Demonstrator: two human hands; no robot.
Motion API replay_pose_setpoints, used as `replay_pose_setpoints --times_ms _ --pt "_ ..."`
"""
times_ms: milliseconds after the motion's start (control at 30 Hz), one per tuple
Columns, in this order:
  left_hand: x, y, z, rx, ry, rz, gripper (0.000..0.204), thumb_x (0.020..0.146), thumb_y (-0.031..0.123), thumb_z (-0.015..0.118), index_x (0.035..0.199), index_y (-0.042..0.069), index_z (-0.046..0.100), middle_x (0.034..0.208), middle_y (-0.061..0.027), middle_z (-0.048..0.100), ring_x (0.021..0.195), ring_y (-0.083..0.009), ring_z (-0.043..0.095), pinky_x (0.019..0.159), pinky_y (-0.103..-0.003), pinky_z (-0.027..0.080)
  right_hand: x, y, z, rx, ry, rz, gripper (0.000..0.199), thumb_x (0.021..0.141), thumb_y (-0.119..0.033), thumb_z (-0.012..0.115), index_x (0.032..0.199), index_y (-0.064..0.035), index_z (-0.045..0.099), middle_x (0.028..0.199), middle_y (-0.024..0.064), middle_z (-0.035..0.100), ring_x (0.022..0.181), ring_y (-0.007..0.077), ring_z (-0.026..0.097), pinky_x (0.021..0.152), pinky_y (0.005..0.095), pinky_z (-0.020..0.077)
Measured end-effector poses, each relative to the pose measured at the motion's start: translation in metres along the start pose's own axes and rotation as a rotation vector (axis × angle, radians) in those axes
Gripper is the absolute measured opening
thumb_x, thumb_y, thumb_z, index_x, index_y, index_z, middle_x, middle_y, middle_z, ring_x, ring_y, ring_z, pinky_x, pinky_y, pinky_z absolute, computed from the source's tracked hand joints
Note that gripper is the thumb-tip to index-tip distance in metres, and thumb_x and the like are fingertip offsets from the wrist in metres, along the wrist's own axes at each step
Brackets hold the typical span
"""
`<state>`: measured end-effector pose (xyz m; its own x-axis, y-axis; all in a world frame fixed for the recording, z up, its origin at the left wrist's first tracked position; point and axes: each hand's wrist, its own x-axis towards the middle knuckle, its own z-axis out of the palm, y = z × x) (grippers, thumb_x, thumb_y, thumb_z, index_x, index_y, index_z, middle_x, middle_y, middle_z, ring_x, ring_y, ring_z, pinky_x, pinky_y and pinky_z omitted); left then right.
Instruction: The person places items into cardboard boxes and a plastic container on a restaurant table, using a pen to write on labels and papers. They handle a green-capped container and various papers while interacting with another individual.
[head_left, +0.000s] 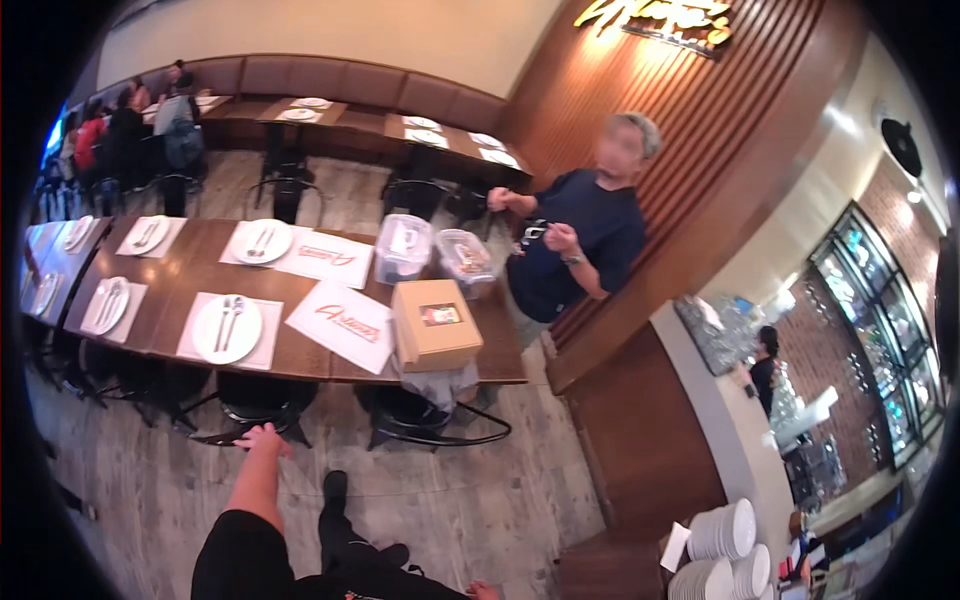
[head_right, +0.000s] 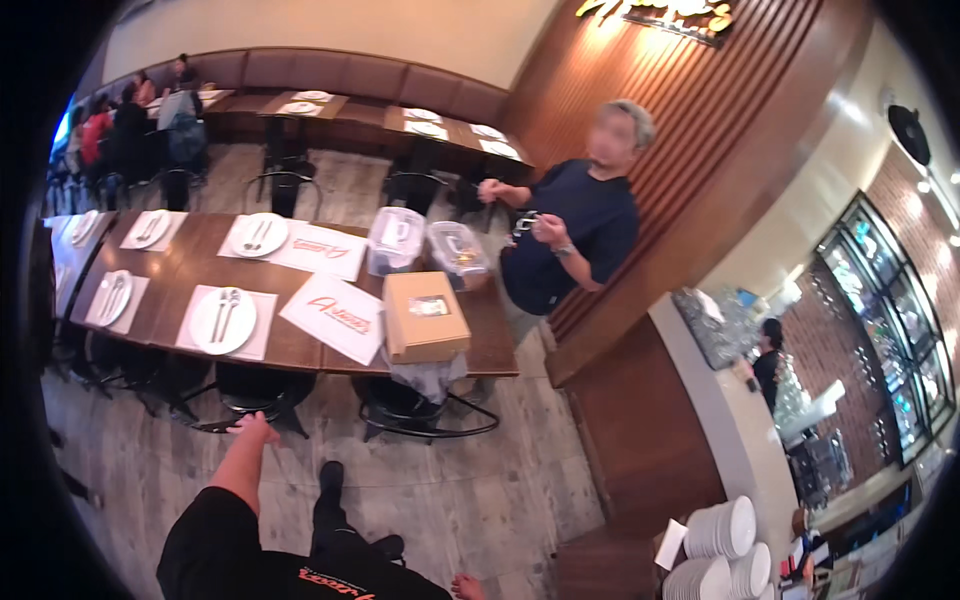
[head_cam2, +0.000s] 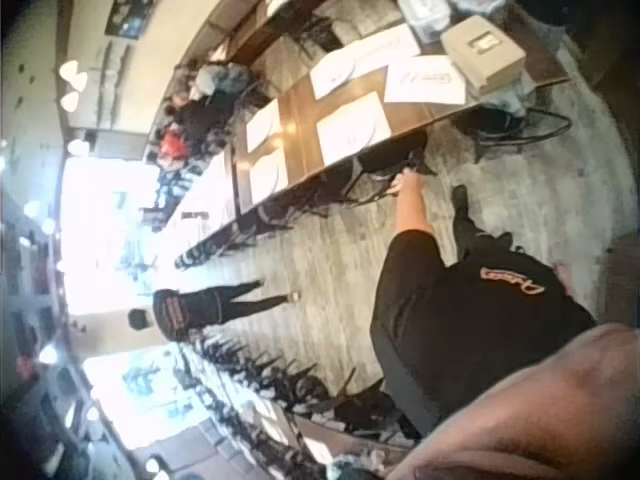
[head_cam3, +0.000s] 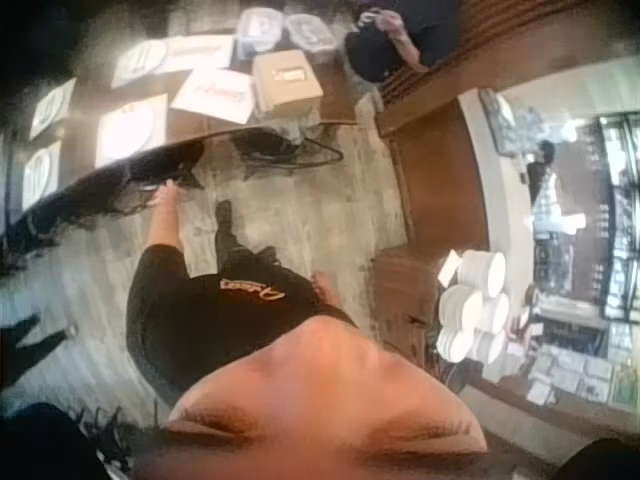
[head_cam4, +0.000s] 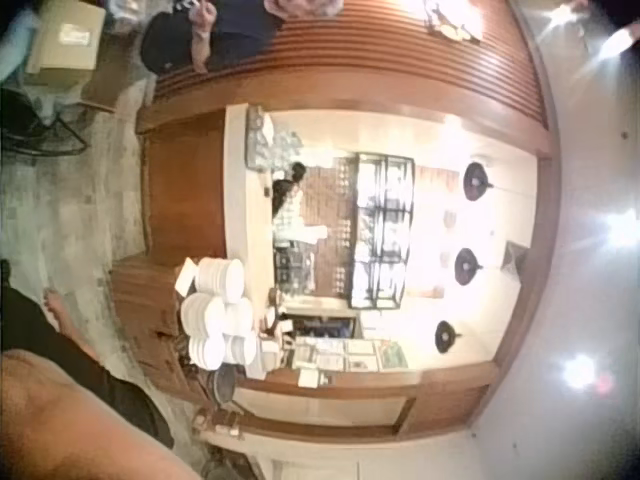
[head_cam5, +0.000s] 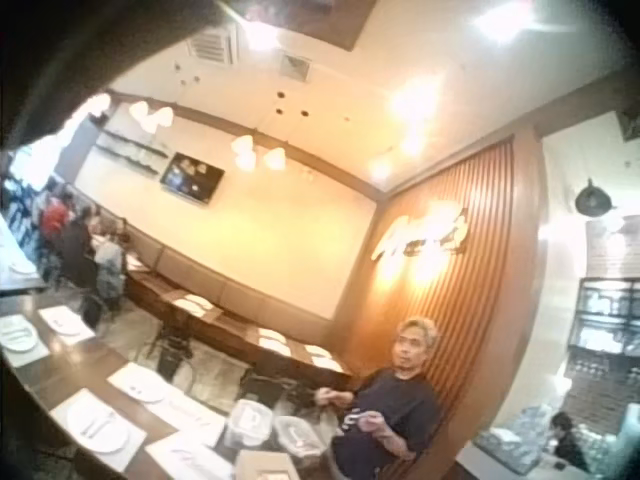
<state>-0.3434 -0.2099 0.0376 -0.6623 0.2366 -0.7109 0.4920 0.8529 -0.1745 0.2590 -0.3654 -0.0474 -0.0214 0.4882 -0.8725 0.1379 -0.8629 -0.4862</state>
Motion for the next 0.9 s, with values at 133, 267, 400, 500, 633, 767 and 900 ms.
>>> replay_pose_setpoints --times_ms 133,267,400,500,633,767,900 --pt "-0.005 0.026 0.000 0.035 -0.006 0.068 0.116 0.057 0.049 0.081 0.145 0.020 0.010 0.144 -0.0141 0.020 0.137 -0.0382 0.016 0.104 -0.069 0.009 0.119 0.071 -0.036 -0.117 0.086 -0.029 0.034 0.090 -0.032 0.054 0.113 -0.0072 0.057 0.092 0.0059 0.063 0.073 0.0166 0.061 0.060 0.0295 0.0474" --pt "-0.005 0.019 0.004 0.068 -0.041 0.060 0.120 0.057 0.054 0.079 0.146 0.022 0.005 0.147 -0.0105 0.018 0.138 -0.0334 0.016 0.105 -0.068 0.008 0.100 0.036 -0.019 -0.134 0.058 -0.086 0.037 0.090 -0.033 0.054 0.116 -0.0073 0.055 0.095 0.0059 0.063 0.077 0.0162 0.061 0.061 0.0301 0.0477" --pt "-0.014 0.026 0.001 0.079 -0.060 0.074 0.121 0.057 0.054 0.079 0.147 0.023 0.004 0.148 -0.0086 0.016 0.138 -0.0311 0.016 0.105 -0.068 0.010 0.091 0.023 -0.016 -0.212 0.061 -0.032 0.040 0.089 -0.033 0.055 0.119 -0.0059 0.054 0.097 0.0084 0.064 0.076 0.0188 0.062 0.060 0.0304 0.0487" --pt "-0.009 0.026 0.000 0.076 -0.061 0.063 0.120 0.057 0.053 0.079 0.146 0.023 0.005 0.149 -0.0078 0.016 0.139 -0.0311 0.015 0.105 -0.068 0.010 0.092 0.017 -0.008 -0.230 0.075 -0.035 0.041 0.089 -0.032 0.055 0.120 -0.0053 0.054 0.099 0.0109 0.064 0.080 0.0221 0.063 0.061 0.0306 0.0501" --pt "-0.007 0.023 -0.003 0.050 -0.060 0.064 0.119 0.057 0.052 0.079 0.146 0.022 0.006 0.147 -0.0081 0.018 0.138 -0.0313 0.016 0.105 -0.068 0.010 0.095 0.014 -0.005 -0.255 0.074 -0.030 0.030 0.088 -0.023 0.053 0.109 -0.0037 0.061 0.098 0.0106 0.065 0.085 0.0232 0.064 0.068 0.0311 0.0507" --pt "-0.008 0.024 -0.002 0.059 -0.046 0.059 0.117 0.057 0.052 0.079 0.146 0.022 0.008 0.146 -0.0092 0.019 0.138 -0.0314 0.017 0.105 -0.068 0.009 0.100 0.024 -0.009 -0.199 0.065 -0.014 0.023 0.087 -0.017 0.049 0.104 -0.0071 0.060 0.097 0.0065 0.064 0.077 0.0184 0.061 0.058 0.0299 0.0468" --pt "0.002 0.022 0.006 0.025 -0.022 0.059 0.116 0.057 0.052 0.079 0.145 0.022 0.011 0.145 -0.0092 0.020 0.138 -0.0314 0.017 0.105 -0.068 0.008 0.102 0.025 -0.006 -0.229 0.036 0.000 0.021 0.085 -0.012 0.046 0.100 -0.0071 0.060 0.092 0.0065 0.064 0.077 0.0194 0.062 0.059 0.0317 0.0477"
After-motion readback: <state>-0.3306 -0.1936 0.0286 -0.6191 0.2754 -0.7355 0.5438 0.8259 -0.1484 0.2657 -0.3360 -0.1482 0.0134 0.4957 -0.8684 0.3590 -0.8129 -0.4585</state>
